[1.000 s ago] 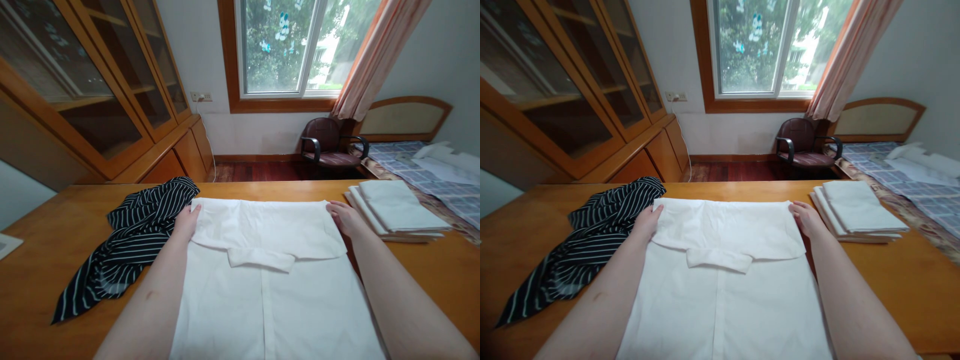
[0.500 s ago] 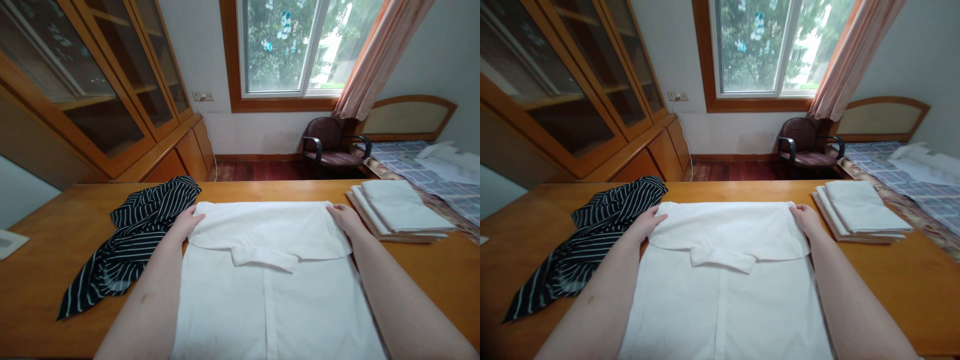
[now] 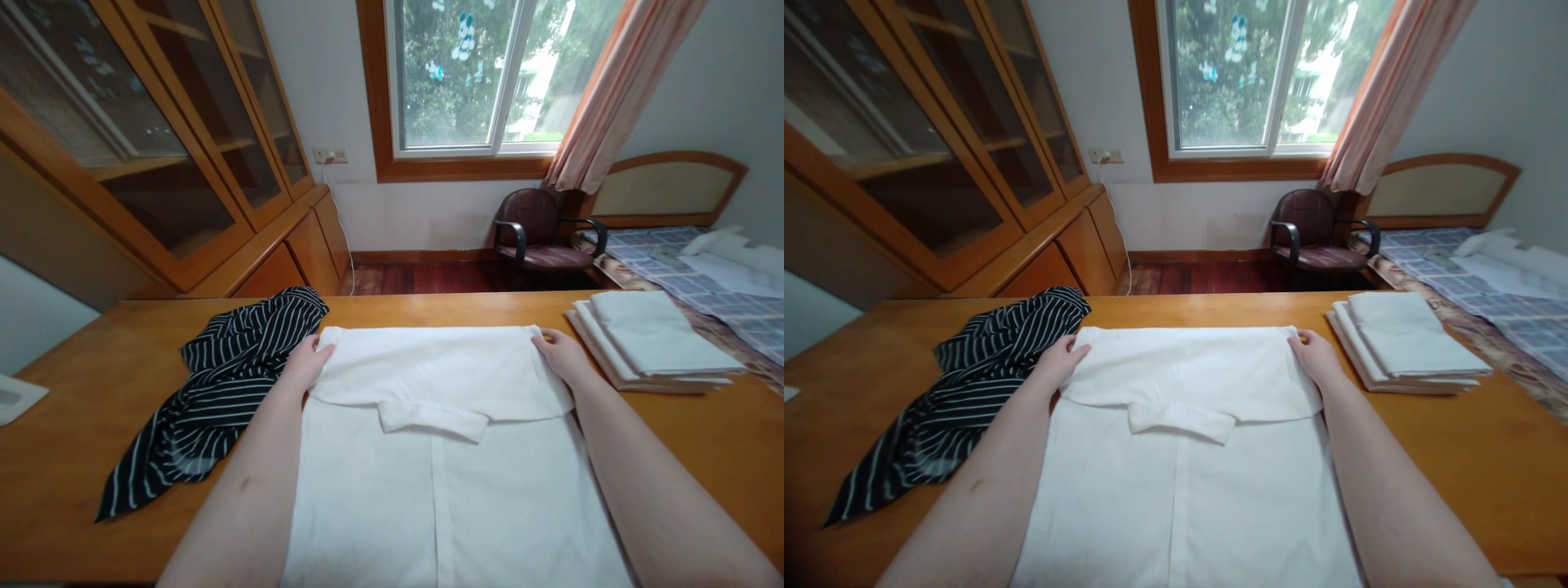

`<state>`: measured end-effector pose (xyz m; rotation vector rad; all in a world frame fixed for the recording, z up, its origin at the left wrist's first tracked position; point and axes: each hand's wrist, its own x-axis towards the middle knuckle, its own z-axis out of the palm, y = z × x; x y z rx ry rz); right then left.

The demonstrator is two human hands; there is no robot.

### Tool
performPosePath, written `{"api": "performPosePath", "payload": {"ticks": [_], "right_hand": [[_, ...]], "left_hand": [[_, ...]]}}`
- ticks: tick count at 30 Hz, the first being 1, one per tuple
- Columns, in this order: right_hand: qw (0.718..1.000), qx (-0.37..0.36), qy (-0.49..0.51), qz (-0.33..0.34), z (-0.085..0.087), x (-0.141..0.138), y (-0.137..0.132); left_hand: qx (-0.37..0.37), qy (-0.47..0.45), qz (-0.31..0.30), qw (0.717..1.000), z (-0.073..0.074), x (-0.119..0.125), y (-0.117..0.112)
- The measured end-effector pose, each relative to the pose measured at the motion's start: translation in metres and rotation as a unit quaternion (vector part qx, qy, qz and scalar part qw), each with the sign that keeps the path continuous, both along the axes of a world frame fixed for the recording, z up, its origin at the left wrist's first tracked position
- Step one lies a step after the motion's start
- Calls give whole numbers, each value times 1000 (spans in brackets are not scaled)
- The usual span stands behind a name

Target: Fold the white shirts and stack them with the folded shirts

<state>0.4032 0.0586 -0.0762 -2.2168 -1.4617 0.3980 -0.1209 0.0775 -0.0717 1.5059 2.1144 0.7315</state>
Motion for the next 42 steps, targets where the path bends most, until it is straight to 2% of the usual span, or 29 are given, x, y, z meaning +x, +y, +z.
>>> {"api": "performPosePath", "payload": {"ticks": [3, 5, 7, 10, 14, 16, 19, 22, 25, 28, 32, 36, 39, 42], "right_hand": [[996, -76, -5, 42, 13, 3, -11], [985, -149, 49, 77, 22, 4, -19], [969, -199, 109, 94, 28, 5, -26], [960, -221, 141, 99, 33, 6, -30], [957, -228, 143, 111, 34, 12, -29], [949, -225, 181, 126, 33, 18, -29], [934, -230, 235, 140, 31, 25, -29], [935, -263, 195, 138, 28, 26, -30], [941, -289, 132, 119, 26, 23, -30], [943, -285, 125, 117, 28, 19, -30], [954, -253, 108, 122, 30, 19, -30], [959, -252, 78, 106, 26, 21, -29], [954, -272, 76, 96, 19, 23, -28], [958, -268, 45, 87, 17, 24, -25]], "left_hand": [[-97, -88, 22, 991, 17, -3, -10], [-180, -189, 0, 965, 28, -4, -20], [-242, -246, -29, 938, 39, -4, -28], [-265, -254, -36, 930, 49, 0, -35], [-271, -240, -28, 932, 50, 0, -35], [-275, -222, -48, 934, 45, -6, -34], [-308, -145, -94, 935, 35, -15, -31], [-348, -67, -128, 926, 26, -21, -30], [-338, -49, -106, 934, 24, -19, -29], [-292, -64, -76, 951, 26, -16, -28], [-269, -87, -91, 955, 22, -16, -26], [-306, 12, -104, 946, 15, -20, -22], [-315, 75, -133, 937, 18, -21, -20], [-257, 183, -88, 945, 29, -13, -19]]}}
